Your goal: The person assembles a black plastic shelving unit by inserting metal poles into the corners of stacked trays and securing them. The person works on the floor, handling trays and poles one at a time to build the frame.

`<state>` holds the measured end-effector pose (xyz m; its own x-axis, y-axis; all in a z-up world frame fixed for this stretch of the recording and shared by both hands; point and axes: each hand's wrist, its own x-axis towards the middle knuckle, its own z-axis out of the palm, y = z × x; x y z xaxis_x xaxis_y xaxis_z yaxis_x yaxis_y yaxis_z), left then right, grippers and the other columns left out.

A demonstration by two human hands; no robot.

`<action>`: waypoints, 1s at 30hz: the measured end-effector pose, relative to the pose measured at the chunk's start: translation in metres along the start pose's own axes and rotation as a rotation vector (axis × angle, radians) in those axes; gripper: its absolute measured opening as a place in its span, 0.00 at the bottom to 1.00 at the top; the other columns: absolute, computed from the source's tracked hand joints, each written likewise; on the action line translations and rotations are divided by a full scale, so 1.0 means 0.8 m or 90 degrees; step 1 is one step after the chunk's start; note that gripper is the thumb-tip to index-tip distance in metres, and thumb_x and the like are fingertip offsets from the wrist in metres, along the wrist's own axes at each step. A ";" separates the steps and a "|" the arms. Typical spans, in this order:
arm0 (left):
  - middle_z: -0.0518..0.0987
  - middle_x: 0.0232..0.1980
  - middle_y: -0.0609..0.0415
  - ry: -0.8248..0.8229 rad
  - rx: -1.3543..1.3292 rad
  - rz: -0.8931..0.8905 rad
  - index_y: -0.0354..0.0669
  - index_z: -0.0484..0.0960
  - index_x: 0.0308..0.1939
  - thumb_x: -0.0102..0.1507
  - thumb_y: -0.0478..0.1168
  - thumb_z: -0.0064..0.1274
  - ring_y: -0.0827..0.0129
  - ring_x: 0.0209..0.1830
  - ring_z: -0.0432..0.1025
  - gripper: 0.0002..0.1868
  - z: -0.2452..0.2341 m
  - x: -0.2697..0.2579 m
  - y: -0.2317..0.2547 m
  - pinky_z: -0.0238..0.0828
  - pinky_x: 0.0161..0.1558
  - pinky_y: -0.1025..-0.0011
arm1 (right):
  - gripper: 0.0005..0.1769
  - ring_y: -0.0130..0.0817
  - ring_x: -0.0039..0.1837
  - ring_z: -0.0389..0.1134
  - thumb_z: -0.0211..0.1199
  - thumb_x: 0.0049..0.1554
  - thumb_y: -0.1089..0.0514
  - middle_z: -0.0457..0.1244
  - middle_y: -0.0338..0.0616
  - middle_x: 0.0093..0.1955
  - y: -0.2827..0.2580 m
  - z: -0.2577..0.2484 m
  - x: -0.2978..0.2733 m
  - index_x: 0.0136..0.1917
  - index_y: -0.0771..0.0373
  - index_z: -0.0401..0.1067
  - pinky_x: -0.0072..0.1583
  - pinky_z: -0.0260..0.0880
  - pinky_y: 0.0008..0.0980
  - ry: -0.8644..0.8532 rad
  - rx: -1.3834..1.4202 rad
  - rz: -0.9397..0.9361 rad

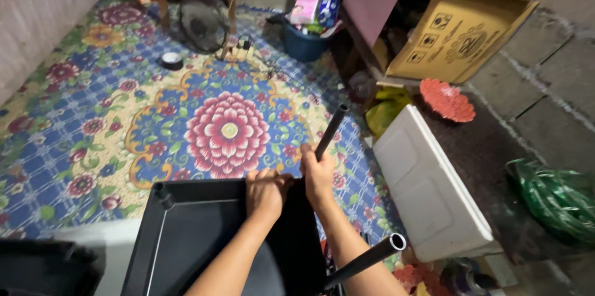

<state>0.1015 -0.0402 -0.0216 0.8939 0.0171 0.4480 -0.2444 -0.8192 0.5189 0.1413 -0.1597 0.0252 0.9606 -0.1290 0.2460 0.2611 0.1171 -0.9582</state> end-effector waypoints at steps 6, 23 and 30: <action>0.82 0.36 0.59 0.086 -0.081 0.028 0.56 0.89 0.37 0.56 0.47 0.62 0.65 0.45 0.74 0.07 -0.008 -0.007 -0.002 0.57 0.55 0.57 | 0.22 0.21 0.25 0.47 0.58 0.65 0.54 0.49 0.29 0.24 -0.014 0.006 0.007 0.30 0.55 0.56 0.28 0.44 0.26 -0.045 0.134 0.080; 0.82 0.39 0.57 0.064 -0.096 -0.011 0.56 0.90 0.38 0.56 0.46 0.62 0.63 0.46 0.74 0.07 -0.008 -0.010 0.001 0.57 0.57 0.59 | 0.17 0.26 0.29 0.52 0.58 0.63 0.60 0.52 0.34 0.28 -0.015 -0.014 0.008 0.34 0.58 0.58 0.33 0.52 0.29 -0.172 0.133 0.077; 0.82 0.39 0.58 0.079 -0.077 -0.009 0.57 0.90 0.36 0.54 0.46 0.64 0.64 0.46 0.73 0.08 0.003 -0.010 -0.003 0.57 0.56 0.59 | 0.15 0.24 0.28 0.54 0.61 0.62 0.58 0.55 0.33 0.28 -0.002 0.006 -0.009 0.36 0.59 0.62 0.32 0.54 0.27 0.001 0.024 -0.005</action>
<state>0.0956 -0.0399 -0.0278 0.8463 0.1050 0.5223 -0.2823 -0.7430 0.6068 0.1347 -0.1543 0.0255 0.9584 -0.1314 0.2533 0.2721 0.1537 -0.9499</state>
